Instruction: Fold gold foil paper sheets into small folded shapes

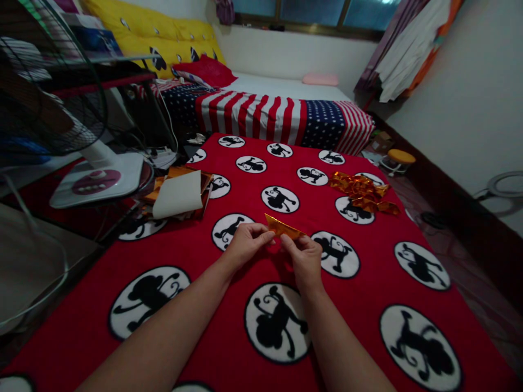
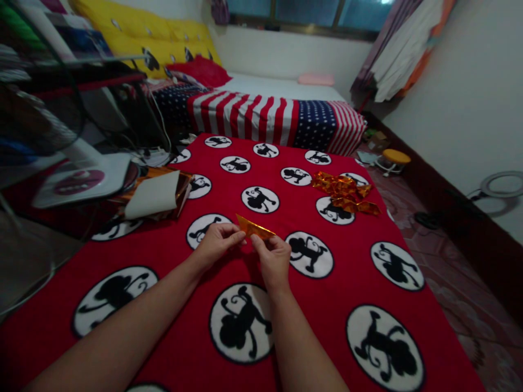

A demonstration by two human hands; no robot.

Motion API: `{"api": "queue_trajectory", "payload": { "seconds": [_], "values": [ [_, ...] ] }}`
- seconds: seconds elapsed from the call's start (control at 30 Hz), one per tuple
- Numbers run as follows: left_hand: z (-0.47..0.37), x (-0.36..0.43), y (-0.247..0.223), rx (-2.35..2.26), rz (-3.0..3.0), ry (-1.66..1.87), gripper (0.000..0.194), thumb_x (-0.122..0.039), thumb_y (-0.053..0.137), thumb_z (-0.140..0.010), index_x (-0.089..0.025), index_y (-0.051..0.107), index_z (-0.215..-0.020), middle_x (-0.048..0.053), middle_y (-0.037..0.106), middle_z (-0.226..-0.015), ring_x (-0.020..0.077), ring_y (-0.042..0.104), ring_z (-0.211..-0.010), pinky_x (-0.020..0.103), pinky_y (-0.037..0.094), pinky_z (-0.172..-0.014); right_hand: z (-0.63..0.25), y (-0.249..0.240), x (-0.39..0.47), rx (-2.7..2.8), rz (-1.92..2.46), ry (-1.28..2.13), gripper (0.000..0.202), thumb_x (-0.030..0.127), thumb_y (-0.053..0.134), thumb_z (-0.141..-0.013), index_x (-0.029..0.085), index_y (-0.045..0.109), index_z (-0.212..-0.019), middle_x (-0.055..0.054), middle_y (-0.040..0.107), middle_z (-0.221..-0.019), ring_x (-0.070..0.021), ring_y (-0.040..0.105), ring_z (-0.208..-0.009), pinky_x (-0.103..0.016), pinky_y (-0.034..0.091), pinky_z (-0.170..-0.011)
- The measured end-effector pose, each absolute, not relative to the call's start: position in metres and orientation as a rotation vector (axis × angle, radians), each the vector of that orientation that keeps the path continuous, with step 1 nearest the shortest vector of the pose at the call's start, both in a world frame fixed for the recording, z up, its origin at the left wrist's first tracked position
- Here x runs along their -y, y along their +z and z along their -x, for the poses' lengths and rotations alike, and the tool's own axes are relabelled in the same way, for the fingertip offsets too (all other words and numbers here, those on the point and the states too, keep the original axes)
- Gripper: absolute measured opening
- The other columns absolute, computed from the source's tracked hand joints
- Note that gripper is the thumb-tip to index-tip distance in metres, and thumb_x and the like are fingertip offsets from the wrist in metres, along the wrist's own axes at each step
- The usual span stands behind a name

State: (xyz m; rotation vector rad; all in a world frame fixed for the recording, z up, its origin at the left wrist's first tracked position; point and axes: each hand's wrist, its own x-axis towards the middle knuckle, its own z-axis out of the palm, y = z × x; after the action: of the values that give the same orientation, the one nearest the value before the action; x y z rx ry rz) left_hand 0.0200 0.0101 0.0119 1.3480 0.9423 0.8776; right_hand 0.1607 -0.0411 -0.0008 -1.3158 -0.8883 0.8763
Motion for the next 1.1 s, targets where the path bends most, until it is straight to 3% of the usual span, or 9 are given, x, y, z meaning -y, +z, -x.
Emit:
{"api": "queue_trajectory", "payload": {
  "seconds": [0.27, 0.43, 0.6, 0.83, 0.97, 1.1],
  "values": [
    [-0.020, -0.011, 0.011, -0.965, -1.395, 0.928, 0.031, -0.042, 0.068, -0.073, -0.013, 0.065, -0.062, 0.002, 0.062, -0.056, 0.0086, 0.047, -0.048, 0.020, 0.034, -0.047, -0.159, 0.004, 0.042, 0.887, 1.329, 0.909, 0.027, 0.040, 0.075, -0.069, 0.014, 0.070, -0.067, -0.002, 0.066, -0.058, -0.0128, 0.055, -0.050, -0.023, 0.043, -0.048],
    [-0.021, -0.011, 0.014, -0.971, -1.354, 0.954, 0.031, -0.044, 0.071, -0.070, -0.013, 0.068, -0.064, 0.003, 0.065, -0.058, 0.0100, 0.049, -0.049, 0.021, 0.035, -0.047, -0.159, 0.006, 0.042, 0.867, 1.270, 0.898, 0.027, 0.040, 0.076, -0.068, 0.016, 0.070, -0.081, -0.001, 0.069, -0.067, -0.0127, 0.057, -0.053, -0.024, 0.047, -0.050],
    [-0.021, -0.010, 0.013, -0.929, -1.304, 0.938, 0.030, -0.042, 0.074, -0.068, -0.012, 0.071, -0.067, 0.002, 0.065, -0.058, 0.0097, 0.051, -0.050, 0.020, 0.037, -0.048, -0.162, 0.006, 0.042, 0.861, 1.231, 0.869, 0.017, 0.032, 0.075, -0.072, 0.017, 0.070, -0.079, -0.001, 0.068, -0.071, -0.0130, 0.058, -0.061, -0.024, 0.047, -0.058],
    [-0.019, -0.010, 0.007, -0.862, -1.292, 0.872, 0.027, -0.035, 0.074, -0.072, -0.012, 0.072, -0.086, 0.002, 0.068, -0.068, 0.0084, 0.054, -0.052, 0.018, 0.041, -0.050, -0.168, 0.005, 0.042, 1.050, 1.158, 0.712, 0.005, 0.023, 0.071, -0.078, 0.019, 0.069, -0.076, 0.001, 0.061, -0.072, -0.0133, 0.055, -0.069, -0.025, 0.043, -0.065],
    [-0.018, -0.010, 0.011, -0.798, -1.258, 0.880, 0.039, -0.029, 0.077, -0.069, -0.014, 0.067, -0.103, 0.003, 0.070, -0.079, 0.0110, 0.061, -0.062, 0.020, 0.047, -0.057, -0.171, 0.005, 0.043, 1.151, 1.171, 0.605, 0.005, 0.022, 0.070, -0.079, 0.020, 0.068, -0.075, 0.001, 0.060, -0.073, -0.0141, 0.055, -0.070, -0.026, 0.042, -0.064],
    [-0.017, -0.010, 0.013, -0.758, -1.214, 0.871, 0.043, -0.028, 0.078, -0.067, -0.013, 0.065, -0.106, 0.006, 0.072, -0.085, 0.0147, 0.066, -0.070, 0.022, 0.051, -0.062, -0.172, 0.005, 0.043, 1.167, 1.182, 0.585, 0.004, 0.023, 0.070, -0.080, 0.020, 0.068, -0.077, 0.000, 0.061, -0.074, -0.0144, 0.056, -0.070, -0.026, 0.043, -0.064]
  ]
}}
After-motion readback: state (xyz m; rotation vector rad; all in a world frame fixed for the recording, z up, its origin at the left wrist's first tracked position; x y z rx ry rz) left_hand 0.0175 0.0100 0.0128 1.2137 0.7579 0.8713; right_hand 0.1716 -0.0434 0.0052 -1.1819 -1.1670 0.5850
